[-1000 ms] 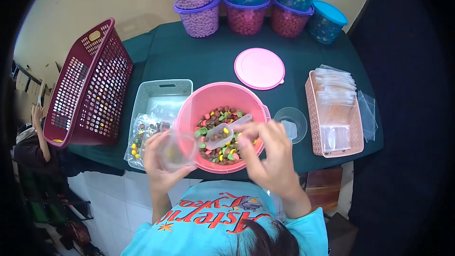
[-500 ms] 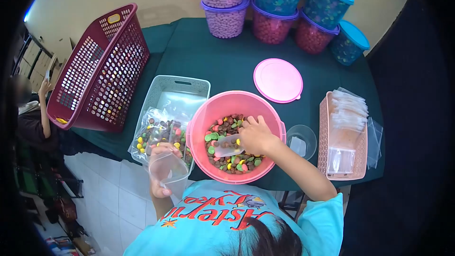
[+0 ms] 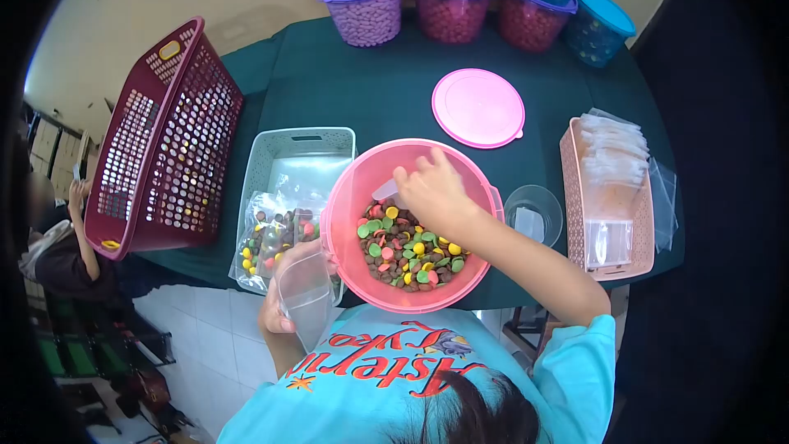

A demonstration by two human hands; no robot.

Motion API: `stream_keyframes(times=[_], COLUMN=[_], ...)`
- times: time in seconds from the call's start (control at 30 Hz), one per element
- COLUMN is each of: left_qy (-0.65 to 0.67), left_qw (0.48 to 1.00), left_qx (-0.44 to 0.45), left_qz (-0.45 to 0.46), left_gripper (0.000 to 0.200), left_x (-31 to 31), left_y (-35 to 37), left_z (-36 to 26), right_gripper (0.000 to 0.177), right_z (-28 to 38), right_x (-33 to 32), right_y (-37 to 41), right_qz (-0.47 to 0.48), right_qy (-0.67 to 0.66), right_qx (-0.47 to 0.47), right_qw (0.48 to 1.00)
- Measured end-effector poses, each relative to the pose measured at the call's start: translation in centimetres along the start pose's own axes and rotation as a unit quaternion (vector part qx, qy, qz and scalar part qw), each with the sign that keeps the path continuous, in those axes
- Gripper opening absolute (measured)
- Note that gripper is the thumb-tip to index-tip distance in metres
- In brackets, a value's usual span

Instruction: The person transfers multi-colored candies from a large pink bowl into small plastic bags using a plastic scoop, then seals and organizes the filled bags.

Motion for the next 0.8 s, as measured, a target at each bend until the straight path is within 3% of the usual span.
stream_keyframes(times=[0.1,0.2,0.3,0.47,0.8], left_qy=[-0.011,-0.012,0.009,0.031,0.013], left_qw=[1.000,1.000,1.000,0.999,1.000], left_qx=[-0.004,-0.011,-0.012,-0.001,0.013], left_qz=[0.020,0.023,0.007,-0.013,-0.011], left_gripper=[0.100,0.098,0.097,0.096,0.097], left_x=[-0.1,0.3,0.3,-0.3,0.1], left_y=[-0.6,-1.1,-1.4,-1.2,-1.2], left_z=[0.0,-0.2,0.0,0.6,0.7], right_gripper=[0.020,0.025,0.028,0.028,0.034], right_z=[1.2,1.6,1.2,0.9,2.0], right_x=[1.0,1.8,2.3,2.4,1.3], right_y=[-0.9,-0.9,-0.8,-0.4,-0.4], right_qz=[0.019,0.015,0.070,0.080,0.107], right_qy=[0.042,0.035,-0.018,-0.131,-0.149], right_qx=[-0.019,0.023,0.087,0.043,-0.062], right_qw=[0.999,0.999,0.994,0.987,0.981])
Point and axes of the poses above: each hand's wrist, its own y-axis away from the middle knuckle, its own x-axis out of the palm, z = x × y, the point moved 4 cm from there along -y, towards the middle knuckle, and after that the axes turned 13 degrees about x, right-handed, at the moved point
